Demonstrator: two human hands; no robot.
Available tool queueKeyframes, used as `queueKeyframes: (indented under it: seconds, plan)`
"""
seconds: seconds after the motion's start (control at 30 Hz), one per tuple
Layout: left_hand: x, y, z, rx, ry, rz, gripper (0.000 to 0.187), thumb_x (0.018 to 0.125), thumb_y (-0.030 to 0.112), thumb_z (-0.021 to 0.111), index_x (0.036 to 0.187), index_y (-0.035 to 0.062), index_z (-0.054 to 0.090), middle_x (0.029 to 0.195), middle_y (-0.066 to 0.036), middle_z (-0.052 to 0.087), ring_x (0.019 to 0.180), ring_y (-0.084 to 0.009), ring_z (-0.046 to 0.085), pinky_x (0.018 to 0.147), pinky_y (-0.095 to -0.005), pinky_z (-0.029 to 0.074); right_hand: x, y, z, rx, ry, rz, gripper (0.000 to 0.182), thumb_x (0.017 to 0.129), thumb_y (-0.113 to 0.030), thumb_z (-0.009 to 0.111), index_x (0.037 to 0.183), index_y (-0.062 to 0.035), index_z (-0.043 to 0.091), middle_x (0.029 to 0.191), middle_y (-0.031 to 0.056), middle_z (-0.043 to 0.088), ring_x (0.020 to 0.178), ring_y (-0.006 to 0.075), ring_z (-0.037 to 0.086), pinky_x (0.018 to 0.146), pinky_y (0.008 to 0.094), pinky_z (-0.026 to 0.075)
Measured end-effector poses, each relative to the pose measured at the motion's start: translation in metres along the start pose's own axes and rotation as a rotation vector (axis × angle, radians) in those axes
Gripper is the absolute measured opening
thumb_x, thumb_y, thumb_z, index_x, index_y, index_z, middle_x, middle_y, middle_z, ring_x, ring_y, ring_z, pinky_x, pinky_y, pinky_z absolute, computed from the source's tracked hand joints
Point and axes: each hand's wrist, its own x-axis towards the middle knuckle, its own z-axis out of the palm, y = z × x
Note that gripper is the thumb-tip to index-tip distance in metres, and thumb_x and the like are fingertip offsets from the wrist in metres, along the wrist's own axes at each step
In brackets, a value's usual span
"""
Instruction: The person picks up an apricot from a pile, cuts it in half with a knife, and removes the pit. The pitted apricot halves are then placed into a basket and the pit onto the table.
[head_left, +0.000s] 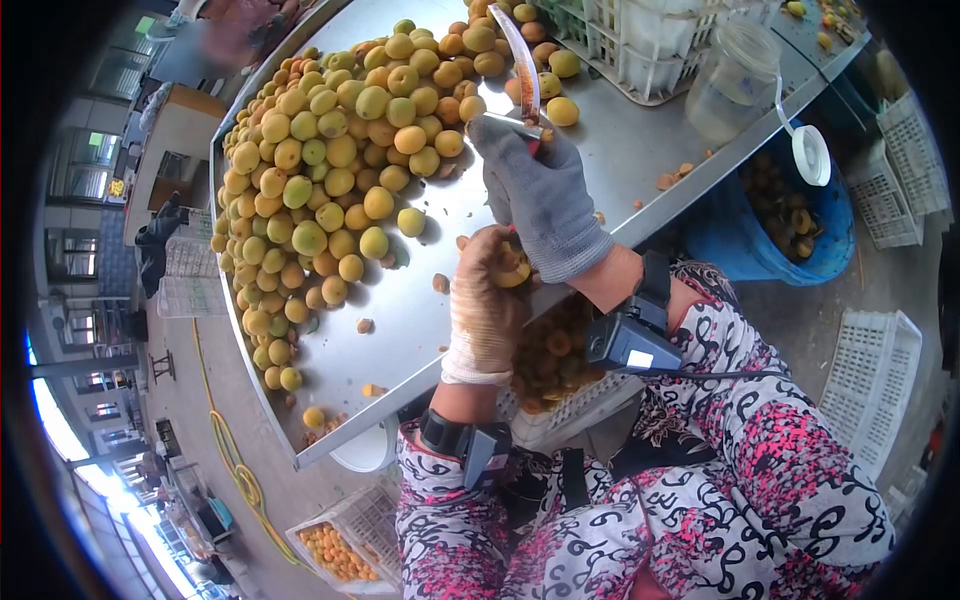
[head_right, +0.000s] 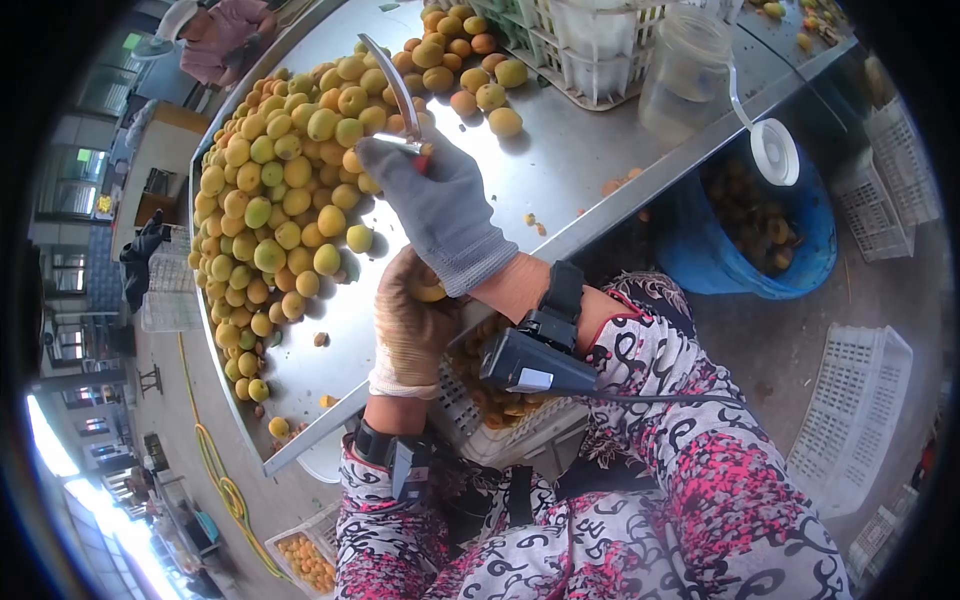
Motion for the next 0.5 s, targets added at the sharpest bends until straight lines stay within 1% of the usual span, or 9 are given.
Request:
queueKeyframes:
  seconds: [0.07,0.1,0.17,0.2,0.27,0.3,0.37,0.47,0.5]
  plan:
    - [0.001,0.001,0.000,-0.226,0.045,-0.196,0.019,0.087,0.022,0.061,0.100,0.0105,0.054,0.094,-0.005,0.053,0.080,-0.0154,0.058,0.060,-0.0232,0.050,0.002,0.006,-0.004,0.017,0.023,0.074,0.033,0.089,-0.024,0.065,0.115,-0.0046,0.059,0.076,-0.0013,0.060,0.061,0.0033,0.053,0.056,0.0150,0.043]
    - [-0.008,0.006,0.005,-0.229,0.059,-0.214,0.019,0.087,0.022,0.061,0.100,0.0105,0.054,0.094,-0.005,0.053,0.080,-0.0154,0.058,0.060,-0.0232,0.050,0.001,0.008,-0.006,0.016,0.038,0.091,0.033,0.089,-0.024,0.065,0.115,-0.0046,0.059,0.076,-0.0013,0.060,0.061,0.0033,0.053,0.056,0.0150,0.043]
    - [-0.017,0.019,0.023,-0.117,0.221,-0.187,0.016,0.090,0.023,0.054,0.095,0.0079,0.056,0.075,-0.004,0.059,0.058,-0.0114,0.053,0.044,-0.0208,0.037,0.005,0.008,-0.014,0.213,0.070,0.309,0.022,0.089,-0.023,0.064,0.101,-0.0044,0.062,0.069,-0.0040,0.056,0.053,0.0022,0.049,0.047,0.0174,0.040]
    - [-0.017,0.020,0.022,-0.120,0.219,-0.184,0.016,0.090,0.023,0.054,0.095,0.0079,0.056,0.075,-0.004,0.059,0.058,-0.0114,0.053,0.044,-0.0208,0.037,0.006,0.007,-0.014,0.210,0.067,0.307,0.022,0.089,-0.023,0.064,0.101,-0.0044,0.062,0.069,-0.0040,0.056,0.053,0.0022,0.049,0.047,0.0174,0.040]
    - [-0.017,0.023,0.019,-0.121,0.214,-0.287,0.020,0.091,0.028,0.050,0.091,0.0079,0.053,0.062,-0.003,0.052,0.045,-0.0100,0.045,0.039,-0.0183,0.033,0.007,0.007,-0.012,0.298,0.078,0.306,0.018,0.089,-0.024,0.064,0.087,-0.0063,0.059,0.058,-0.0055,0.050,0.044,0.0020,0.043,0.037,0.0198,0.033]
    - [-0.017,0.020,0.013,-0.123,0.215,-0.284,0.020,0.091,0.028,0.050,0.091,0.0079,0.053,0.062,-0.003,0.052,0.045,-0.0100,0.045,0.039,-0.0183,0.033,0.006,0.006,-0.007,0.297,0.074,0.307,0.018,0.089,-0.024,0.064,0.087,-0.0063,0.059,0.058,-0.0055,0.050,0.044,0.0020,0.043,0.037,0.0198,0.033]
    - [-0.010,-0.001,-0.016,0.010,0.167,-0.136,0.026,0.092,0.031,0.047,0.084,0.0067,0.052,0.059,-0.003,0.051,0.041,-0.0095,0.041,0.037,-0.0182,0.030,0.001,0.002,0.008,0.166,0.057,0.205,0.022,0.089,-0.026,0.064,0.079,-0.0096,0.054,0.048,-0.0060,0.039,0.034,0.0034,0.032,0.031,0.0221,0.025]
    - [-0.003,-0.025,-0.051,0.221,0.092,0.075,0.036,0.093,0.035,0.043,0.074,0.0049,0.051,0.054,-0.003,0.048,0.036,-0.0088,0.036,0.034,-0.0181,0.026,-0.003,-0.004,0.006,0.137,-0.057,0.242,0.025,0.091,-0.025,0.060,0.074,-0.0107,0.051,0.048,-0.0062,0.038,0.035,0.0038,0.032,0.032,0.0224,0.025]
    - [-0.007,-0.012,-0.039,0.221,0.089,0.074,0.036,0.093,0.035,0.043,0.074,0.0049,0.051,0.054,-0.003,0.048,0.036,-0.0088,0.036,0.034,-0.0181,0.026,-0.003,-0.005,0.005,0.137,-0.055,0.240,0.025,0.091,-0.025,0.060,0.074,-0.0107,0.051,0.048,-0.0062,0.038,0.035,0.0038,0.032,0.032,0.0224,0.025]
